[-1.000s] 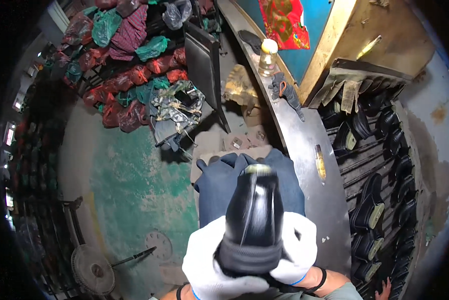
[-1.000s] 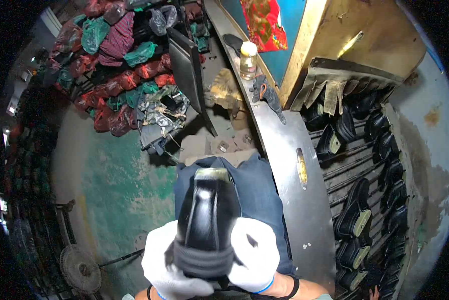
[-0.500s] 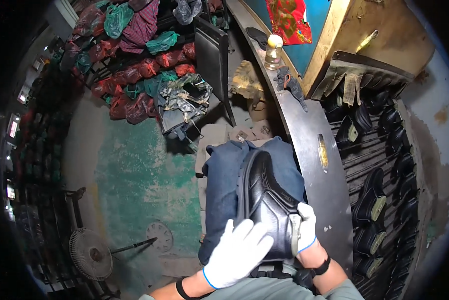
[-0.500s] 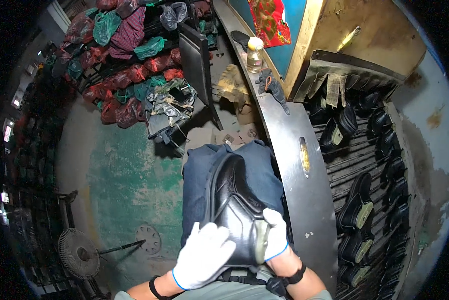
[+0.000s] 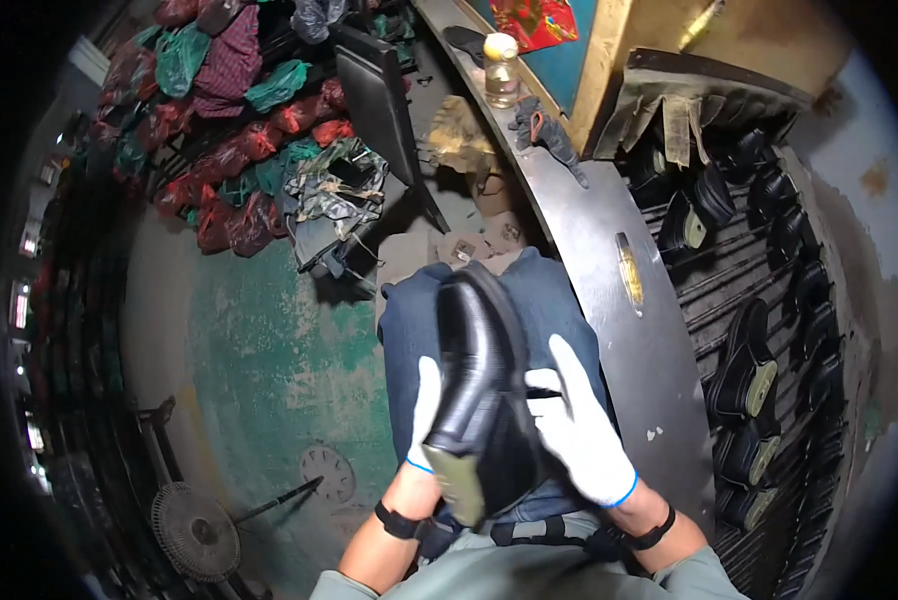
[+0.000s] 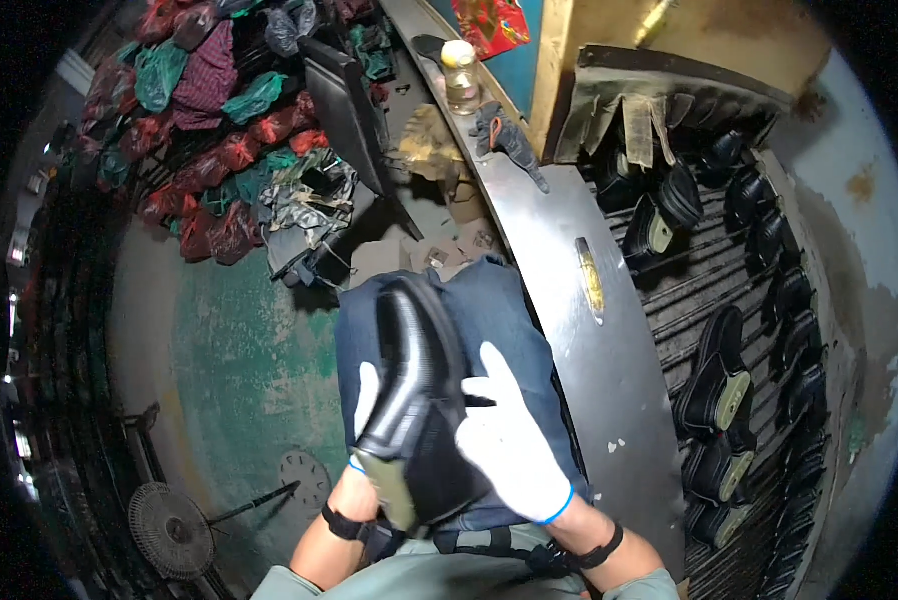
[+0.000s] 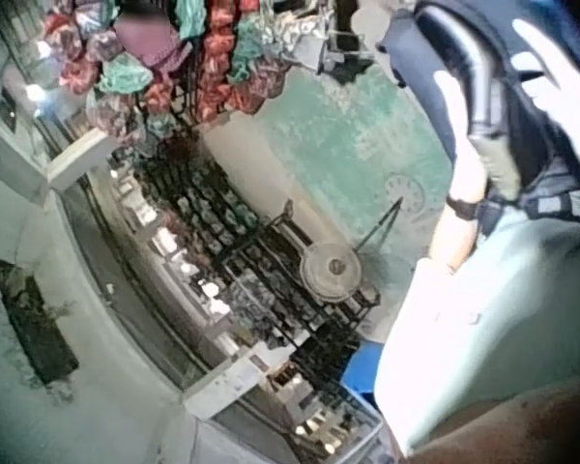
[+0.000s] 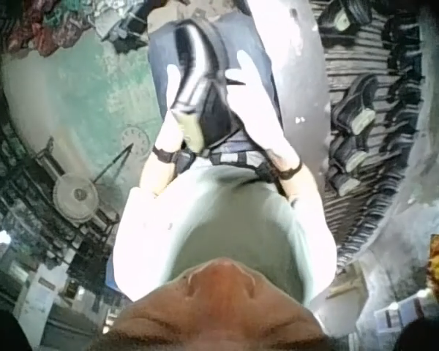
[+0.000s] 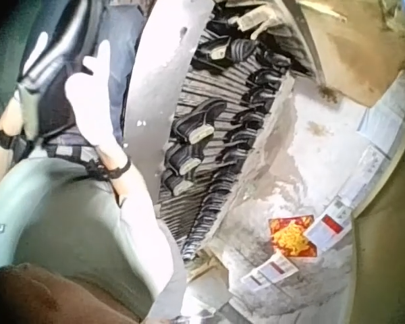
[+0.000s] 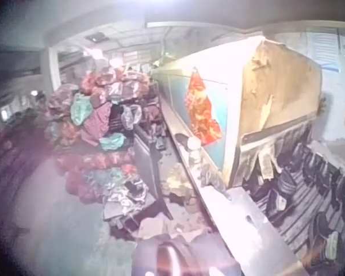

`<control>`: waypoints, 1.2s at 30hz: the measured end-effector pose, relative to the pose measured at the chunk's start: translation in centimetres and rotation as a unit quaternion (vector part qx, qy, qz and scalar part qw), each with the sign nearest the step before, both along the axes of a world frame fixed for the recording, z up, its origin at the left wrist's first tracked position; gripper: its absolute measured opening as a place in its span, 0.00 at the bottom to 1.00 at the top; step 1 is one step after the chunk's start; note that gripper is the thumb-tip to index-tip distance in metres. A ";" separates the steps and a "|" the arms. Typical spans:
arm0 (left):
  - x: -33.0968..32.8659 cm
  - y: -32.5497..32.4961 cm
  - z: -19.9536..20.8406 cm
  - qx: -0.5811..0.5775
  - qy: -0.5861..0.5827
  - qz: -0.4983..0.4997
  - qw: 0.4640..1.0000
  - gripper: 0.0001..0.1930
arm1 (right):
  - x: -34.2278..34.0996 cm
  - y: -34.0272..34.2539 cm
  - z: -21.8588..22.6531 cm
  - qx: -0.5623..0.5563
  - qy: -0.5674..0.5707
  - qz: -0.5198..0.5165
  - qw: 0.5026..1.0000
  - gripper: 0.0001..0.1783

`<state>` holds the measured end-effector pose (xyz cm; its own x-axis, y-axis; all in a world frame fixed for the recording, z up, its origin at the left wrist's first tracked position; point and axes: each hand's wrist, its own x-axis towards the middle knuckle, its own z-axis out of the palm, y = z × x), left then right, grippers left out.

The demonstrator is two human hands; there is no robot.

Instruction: Clean and inspect shoes before placing them on a conveyor.

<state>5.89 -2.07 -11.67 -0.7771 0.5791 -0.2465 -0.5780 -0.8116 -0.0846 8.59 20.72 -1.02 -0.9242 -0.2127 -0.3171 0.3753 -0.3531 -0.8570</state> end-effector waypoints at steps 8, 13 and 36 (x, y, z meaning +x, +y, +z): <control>1.3 -0.3 2.1 -0.262 0.001 -0.037 0.964 0.27 | -5.5 -1.1 -2.9 -0.093 -0.037 0.031 0.995 0.31; 0.6 -0.5 4.7 -0.281 0.013 -0.048 0.958 0.26 | -7.1 -1.8 -2.6 -0.062 -0.029 0.053 0.996 0.29; 0.0 1.6 4.6 -0.064 0.046 0.170 0.982 0.22 | -9.9 7.3 -6.2 0.454 0.218 -0.199 0.840 0.35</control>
<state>5.92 -0.51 -7.07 -0.9427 0.2511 -0.2195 -0.2719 -0.9598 0.0699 -1.35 28.02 -7.21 -0.9351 0.2877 0.2068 -0.0382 0.4984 -0.8661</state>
